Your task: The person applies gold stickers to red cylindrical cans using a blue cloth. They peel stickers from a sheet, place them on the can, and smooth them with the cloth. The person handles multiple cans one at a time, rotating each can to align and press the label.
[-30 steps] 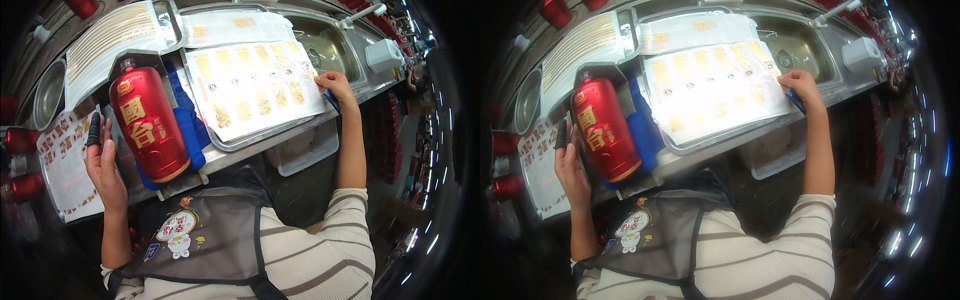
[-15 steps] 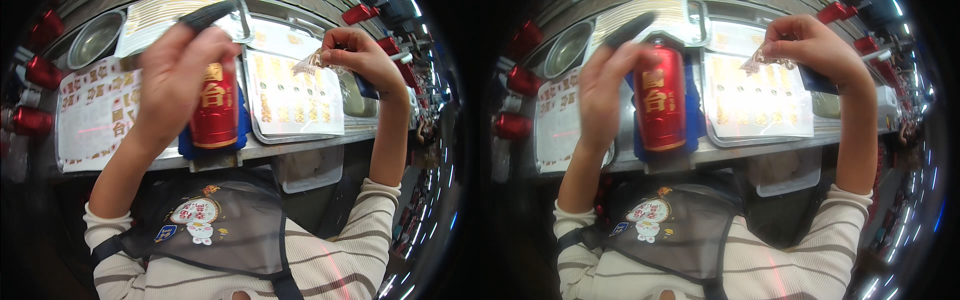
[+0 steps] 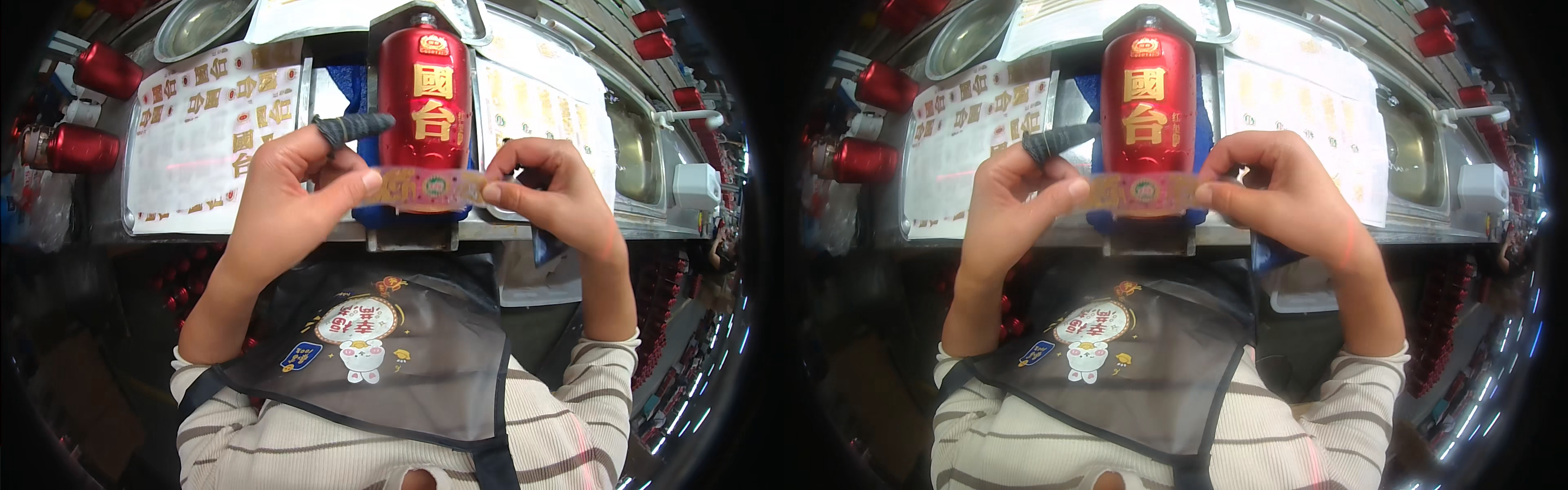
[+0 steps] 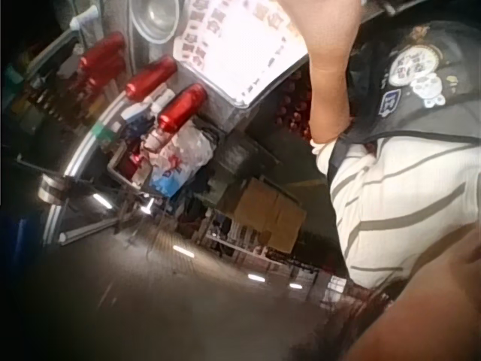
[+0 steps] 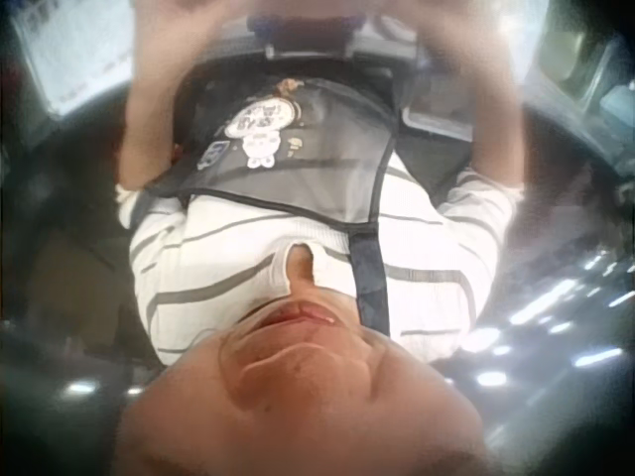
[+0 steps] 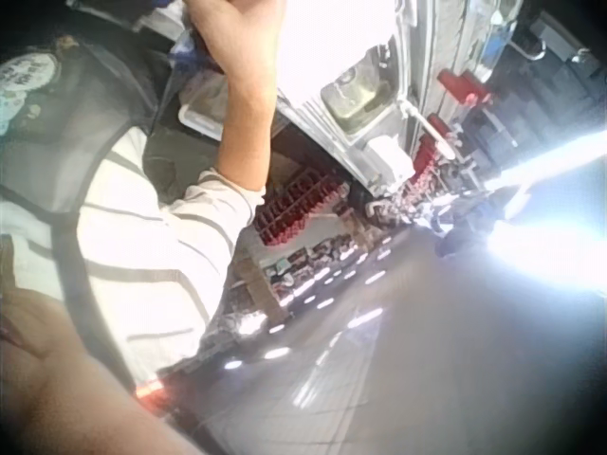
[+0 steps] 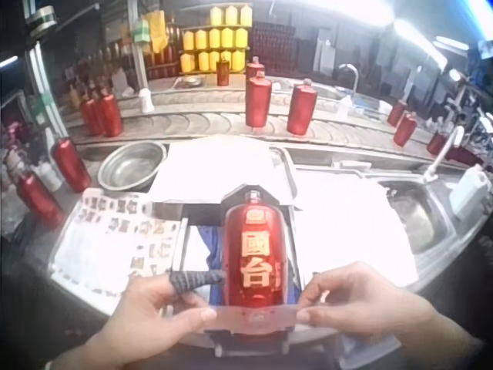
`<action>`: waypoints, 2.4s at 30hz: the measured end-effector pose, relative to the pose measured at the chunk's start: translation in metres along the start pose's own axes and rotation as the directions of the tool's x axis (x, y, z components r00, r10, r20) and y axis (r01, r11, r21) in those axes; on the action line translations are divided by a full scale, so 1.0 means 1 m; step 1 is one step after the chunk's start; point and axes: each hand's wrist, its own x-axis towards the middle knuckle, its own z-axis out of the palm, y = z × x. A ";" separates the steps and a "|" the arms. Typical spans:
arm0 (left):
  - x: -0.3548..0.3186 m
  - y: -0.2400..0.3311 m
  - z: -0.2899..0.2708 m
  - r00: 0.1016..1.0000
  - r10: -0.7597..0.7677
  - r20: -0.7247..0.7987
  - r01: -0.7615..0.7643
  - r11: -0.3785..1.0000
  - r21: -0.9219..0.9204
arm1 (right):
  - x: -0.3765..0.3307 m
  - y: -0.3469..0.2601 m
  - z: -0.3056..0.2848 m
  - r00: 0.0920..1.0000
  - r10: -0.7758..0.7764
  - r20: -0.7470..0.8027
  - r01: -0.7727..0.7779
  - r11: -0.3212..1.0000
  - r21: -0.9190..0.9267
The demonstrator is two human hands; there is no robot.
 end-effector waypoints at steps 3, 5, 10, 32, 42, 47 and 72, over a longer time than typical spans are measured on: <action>0.010 -0.022 -0.001 0.997 -0.017 -0.081 0.009 0.995 -0.103 | 0.009 0.025 0.004 0.990 -0.069 -0.121 0.073 0.997 0.027; 0.015 -0.030 -0.002 0.996 -0.030 -0.079 0.018 0.989 -0.146 | 0.011 0.022 0.007 0.993 -0.024 -0.116 0.028 0.999 0.033; 0.018 -0.034 0.000 0.997 -0.049 -0.068 0.037 0.987 -0.157 | 0.018 0.030 0.011 0.991 -0.033 -0.130 0.044 0.996 0.084; 0.018 -0.033 0.008 0.995 -0.017 -0.098 0.005 0.992 -0.123 | 0.026 0.037 0.009 0.989 -0.082 -0.127 0.089 0.995 0.055; 0.019 -0.034 0.009 0.994 -0.017 -0.107 0.011 0.998 -0.058 | 0.029 0.038 0.008 0.991 -0.084 -0.105 0.090 0.995 0.050; 0.021 -0.037 0.003 0.997 0.004 -0.082 0.009 0.987 0.157 | 0.031 0.053 0.003 0.968 -0.110 -0.228 0.104 0.994 -0.038; 0.024 -0.037 0.034 0.988 0.148 -0.052 -0.151 0.987 -0.049 | 0.043 0.071 0.034 0.904 -0.252 -0.346 0.335 0.919 0.206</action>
